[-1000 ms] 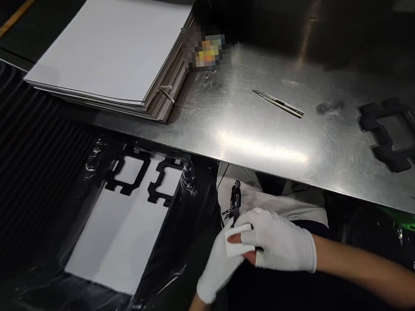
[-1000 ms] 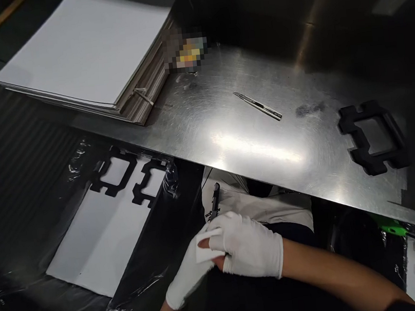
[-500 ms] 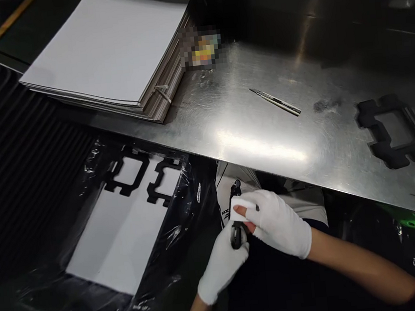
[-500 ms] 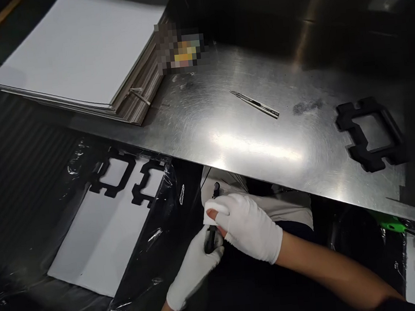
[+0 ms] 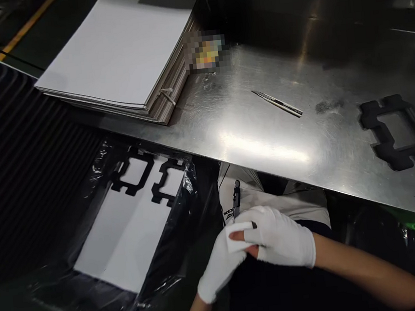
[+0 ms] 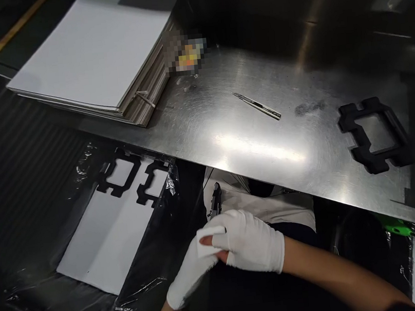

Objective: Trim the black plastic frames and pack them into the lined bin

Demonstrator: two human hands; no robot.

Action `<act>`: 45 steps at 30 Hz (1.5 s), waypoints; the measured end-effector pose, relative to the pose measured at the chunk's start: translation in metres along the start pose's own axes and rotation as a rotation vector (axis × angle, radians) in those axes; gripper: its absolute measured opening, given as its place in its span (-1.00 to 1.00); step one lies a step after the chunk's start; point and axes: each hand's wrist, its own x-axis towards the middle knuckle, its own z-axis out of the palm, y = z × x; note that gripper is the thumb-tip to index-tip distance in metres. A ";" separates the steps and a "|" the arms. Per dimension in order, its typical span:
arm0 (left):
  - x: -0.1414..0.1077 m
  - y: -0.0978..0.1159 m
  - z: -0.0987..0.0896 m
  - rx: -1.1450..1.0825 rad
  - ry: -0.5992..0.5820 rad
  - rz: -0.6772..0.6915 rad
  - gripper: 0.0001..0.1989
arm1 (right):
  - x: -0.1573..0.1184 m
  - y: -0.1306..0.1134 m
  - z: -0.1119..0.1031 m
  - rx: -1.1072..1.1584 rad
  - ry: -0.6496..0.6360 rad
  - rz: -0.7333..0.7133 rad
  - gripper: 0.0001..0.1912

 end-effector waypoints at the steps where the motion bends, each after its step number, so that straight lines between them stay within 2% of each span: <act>1: 0.000 0.000 0.000 0.030 0.007 -0.029 -0.83 | 0.001 0.001 -0.001 -0.083 0.024 0.028 -0.79; 3: 0.000 0.002 0.000 0.079 0.031 -0.082 -0.85 | 0.004 0.007 -0.003 -0.237 0.127 0.113 -0.76; 6: -0.001 0.003 0.001 0.077 0.005 -0.106 -0.84 | 0.006 0.018 -0.002 -0.287 0.227 0.180 -0.56; 8: -0.001 0.001 0.002 0.079 -0.016 -0.107 -0.85 | 0.006 0.023 0.002 -0.257 0.197 0.230 -0.50; 12: -0.002 -0.006 0.002 0.116 0.029 -0.112 -0.84 | 0.005 0.019 0.005 -0.059 0.088 0.204 -0.58; 16: 0.000 -0.012 0.001 0.139 0.056 -0.095 -0.78 | -0.001 0.006 -0.001 0.128 0.165 0.206 -0.57; 18: 0.003 -0.015 0.000 0.046 0.040 -0.020 -0.72 | -0.003 0.000 0.000 0.191 0.124 0.163 -0.55; 20: 0.005 -0.016 0.000 -0.054 0.005 0.032 -0.71 | -0.003 -0.002 0.003 0.165 0.011 0.088 -0.61; 22: 0.005 -0.015 0.000 -0.034 0.003 -0.005 -0.78 | 0.000 -0.001 0.007 0.013 -0.034 0.082 -0.78; 24: 0.004 -0.012 0.000 0.049 0.029 -0.066 -0.84 | 0.003 0.002 0.007 -0.163 0.054 0.120 -0.82; 26: 0.001 -0.008 0.000 0.081 0.038 -0.091 -0.83 | 0.003 0.005 0.002 -0.228 0.198 0.125 -0.77; 28: -0.001 -0.004 -0.001 0.063 0.020 -0.101 -0.81 | 0.000 0.008 -0.009 -0.237 0.320 0.098 -0.66; 30: -0.002 -0.003 -0.002 0.045 0.000 -0.121 -0.79 | -0.006 0.013 -0.026 -0.261 0.396 0.089 -0.64; 32: -0.002 -0.004 -0.004 -0.005 -0.022 -0.137 -0.62 | -0.014 0.022 -0.045 -0.339 0.459 0.125 -0.64; 35: -0.001 -0.004 -0.007 -0.127 -0.040 -0.137 -0.25 | -0.025 0.038 -0.070 -0.383 0.554 0.284 -0.65; 37: 0.000 -0.004 -0.009 -0.214 -0.063 -0.082 -0.18 | -0.029 0.047 -0.079 -0.336 0.623 0.361 -0.65; 42: 0.002 -0.004 -0.011 -0.402 -0.153 0.110 -0.24 | -0.024 0.057 -0.075 -0.358 0.624 0.324 -0.64; 45: 0.002 -0.001 -0.008 -0.342 -0.172 0.103 -0.48 | -0.022 0.060 -0.070 -0.454 0.631 0.279 -0.64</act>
